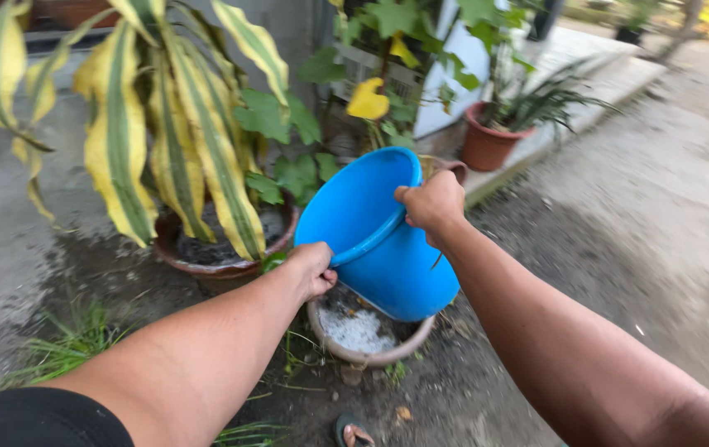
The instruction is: The person fills a bucket with soapy water from a basin, carries it to various potted plants, and pours the water into the pots.
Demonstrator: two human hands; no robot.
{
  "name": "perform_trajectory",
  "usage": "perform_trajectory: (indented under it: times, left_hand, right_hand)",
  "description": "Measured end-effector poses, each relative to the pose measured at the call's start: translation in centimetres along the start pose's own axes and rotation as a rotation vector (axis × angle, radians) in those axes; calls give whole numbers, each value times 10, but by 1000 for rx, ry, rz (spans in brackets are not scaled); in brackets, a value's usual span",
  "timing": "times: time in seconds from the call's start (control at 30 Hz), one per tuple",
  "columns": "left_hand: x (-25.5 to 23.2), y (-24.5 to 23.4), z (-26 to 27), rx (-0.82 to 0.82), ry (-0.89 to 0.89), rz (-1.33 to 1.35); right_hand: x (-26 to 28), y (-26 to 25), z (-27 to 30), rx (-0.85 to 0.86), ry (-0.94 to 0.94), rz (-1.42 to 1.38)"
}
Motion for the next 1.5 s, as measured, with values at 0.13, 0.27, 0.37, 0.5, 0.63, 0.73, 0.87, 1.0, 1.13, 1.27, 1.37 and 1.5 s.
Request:
perform_trajectory:
  times: [0.13, 0.27, 0.37, 0.5, 0.63, 0.73, 0.87, 1.0, 1.13, 1.27, 1.37, 1.5]
  left_hand:
    - [59, 52, 43, 59, -32, -170]
    - [136, 113, 80, 161, -122, -325]
    - [199, 151, 119, 109, -173, -497]
    - [293, 218, 179, 299, -278, -719]
    - [386, 282, 258, 486, -366, -955]
    - [458, 326, 319, 649, -392, -1127]
    - [560, 370, 407, 871, -404, -1295]
    - [648, 396, 490, 976, -463, -1468]
    - [718, 423, 566, 1134, -538, -1520]
    - [781, 456, 625, 1268, -570, -1596]
    - [828, 481, 669, 1412, -539, -1581]
    - [897, 518, 719, 1611, -461, -1657]
  right_hand:
    - [-72, -54, 84, -114, 267, -91]
    - [-160, -109, 167, -236, 461, -241]
    - [-236, -146, 237, -340, 587, -431]
    - [-325, -194, 355, -521, 734, -635]
    - [-392, -243, 489, -729, 837, -752]
    - [-438, -264, 598, -892, 895, -867]
    - [-495, -277, 741, -1081, 1030, -1034]
    - [-530, -280, 859, -1242, 1121, -1126]
    - [-533, -290, 949, -1486, 1089, -1214]
    - [-528, -296, 1000, -1701, 1030, -1315]
    - [-522, -305, 1016, -1707, 1115, -1472]
    - [-535, -330, 1044, -1778, 1209, -1654]
Point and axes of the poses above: each hand's wrist, its own z-axis away from the middle knuckle, its own y-axis out of the palm, x = y × z, the point moved 7 cm from there along -z, towards the middle knuckle, and after that the axes turned 11 degrees about x, right-handed, at the moved point
